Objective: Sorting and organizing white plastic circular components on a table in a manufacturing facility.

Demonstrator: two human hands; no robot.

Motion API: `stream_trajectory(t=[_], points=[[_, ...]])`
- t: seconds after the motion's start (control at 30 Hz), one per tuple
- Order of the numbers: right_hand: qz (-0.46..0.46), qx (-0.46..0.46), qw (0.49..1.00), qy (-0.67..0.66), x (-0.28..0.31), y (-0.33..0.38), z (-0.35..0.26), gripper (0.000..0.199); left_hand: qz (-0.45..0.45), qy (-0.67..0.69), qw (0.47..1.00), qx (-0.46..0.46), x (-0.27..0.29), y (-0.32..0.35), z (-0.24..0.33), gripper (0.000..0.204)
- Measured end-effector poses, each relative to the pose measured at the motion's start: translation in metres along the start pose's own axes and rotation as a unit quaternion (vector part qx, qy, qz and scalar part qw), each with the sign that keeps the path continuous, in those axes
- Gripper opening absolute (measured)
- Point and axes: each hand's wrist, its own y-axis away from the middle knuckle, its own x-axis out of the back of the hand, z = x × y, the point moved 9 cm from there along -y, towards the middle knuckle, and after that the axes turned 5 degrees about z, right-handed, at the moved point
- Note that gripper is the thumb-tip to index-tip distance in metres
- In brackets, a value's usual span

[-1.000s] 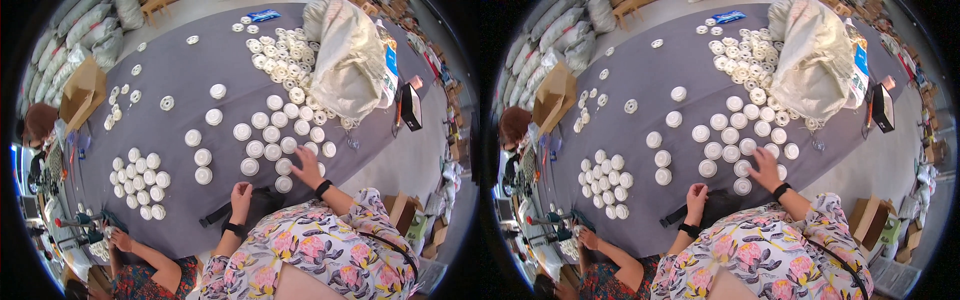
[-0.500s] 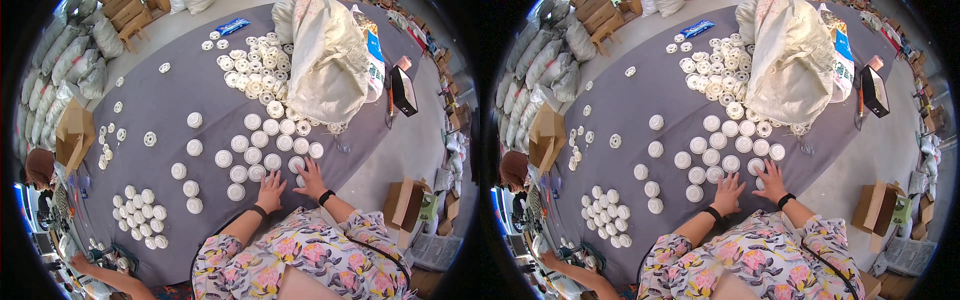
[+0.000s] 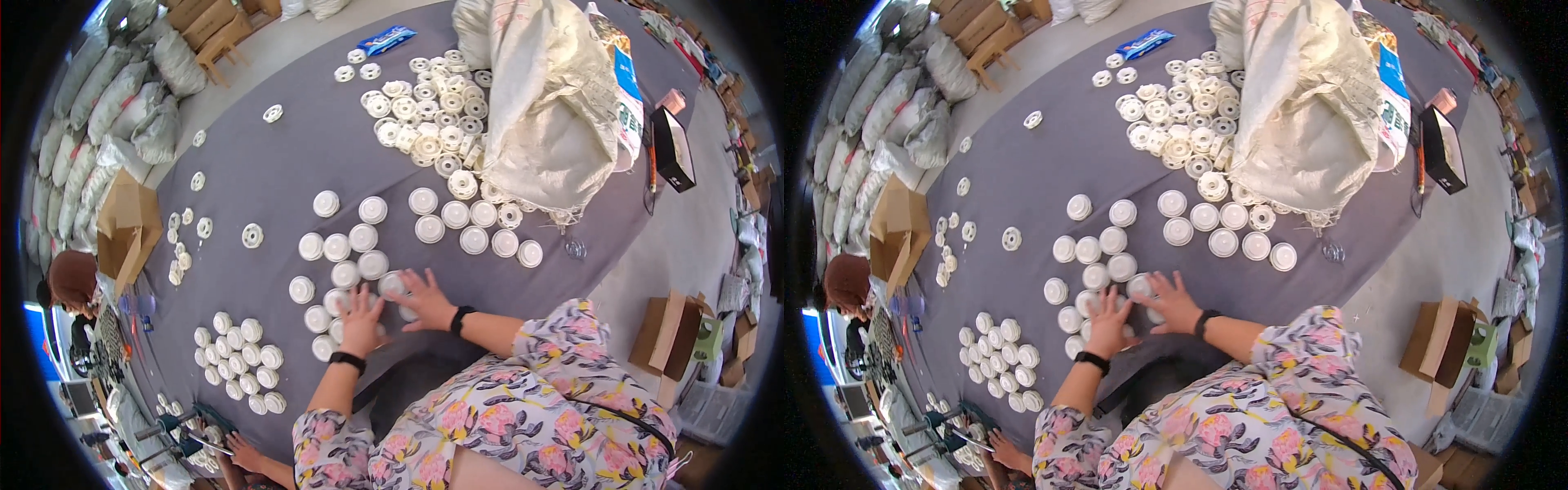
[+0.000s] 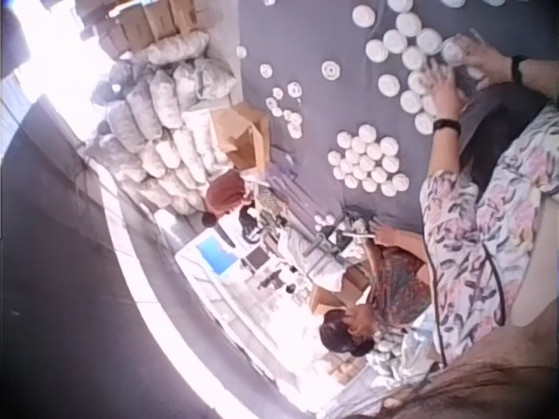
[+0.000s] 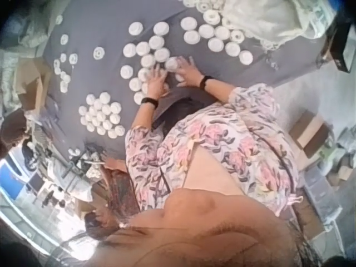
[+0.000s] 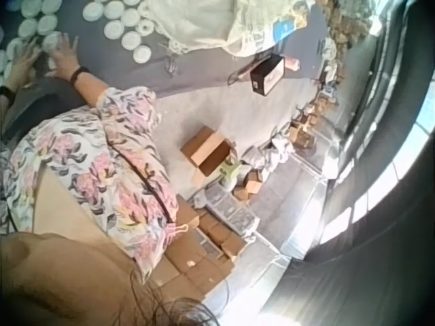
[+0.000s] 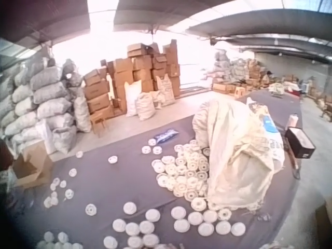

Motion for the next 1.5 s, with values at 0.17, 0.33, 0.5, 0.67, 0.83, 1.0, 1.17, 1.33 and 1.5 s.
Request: stream_trajectory(t=[0.17, 0.33, 0.5, 0.67, 0.83, 1.0, 1.17, 1.33, 1.5], points=[[0.086, -0.003, 0.994, -0.075, 0.028, 0.003, -0.009, 0.086, 0.007, 0.039, 0.999, 0.015, 0.025, 0.026, -0.018, 0.091], [0.198, -0.208, 0.954, 0.084, 0.112, 0.087, 0.11, 0.076, 0.086, 0.085, 0.991, -0.057, 0.041, -0.009, 0.014, 0.074], [0.194, -0.299, 0.924, 0.14, 0.148, 0.125, 0.172, 0.077, 0.099, 0.151, 0.976, -0.122, 0.042, -0.093, 0.059, 0.064], [0.158, -0.25, 0.952, 0.08, 0.132, 0.086, 0.178, 0.078, 0.136, 0.108, 0.97, -0.168, 0.058, -0.185, 0.105, 0.085], [0.158, -0.259, 0.95, 0.075, 0.119, 0.046, 0.172, 0.082, 0.04, 0.029, 0.995, -0.084, 0.047, -0.23, 0.087, 0.099], [0.132, -0.248, 0.956, 0.08, 0.102, 0.022, 0.153, 0.085, 0.039, 0.046, 0.998, -0.036, 0.038, -0.217, 0.051, 0.092], [0.125, -0.189, 0.972, 0.062, 0.072, -0.017, 0.112, 0.085, 0.064, 0.025, 0.998, 0.005, 0.049, -0.176, 0.0, 0.087], [0.121, -0.12, 0.985, 0.032, 0.049, -0.047, 0.064, 0.081, 0.06, 0.021, 0.995, 0.076, 0.047, -0.126, -0.056, 0.087], [0.127, -0.085, 0.988, -0.033, 0.053, -0.041, 0.044, 0.071, 0.036, 0.007, 0.996, 0.085, 0.052, -0.09, -0.072, 0.086]])
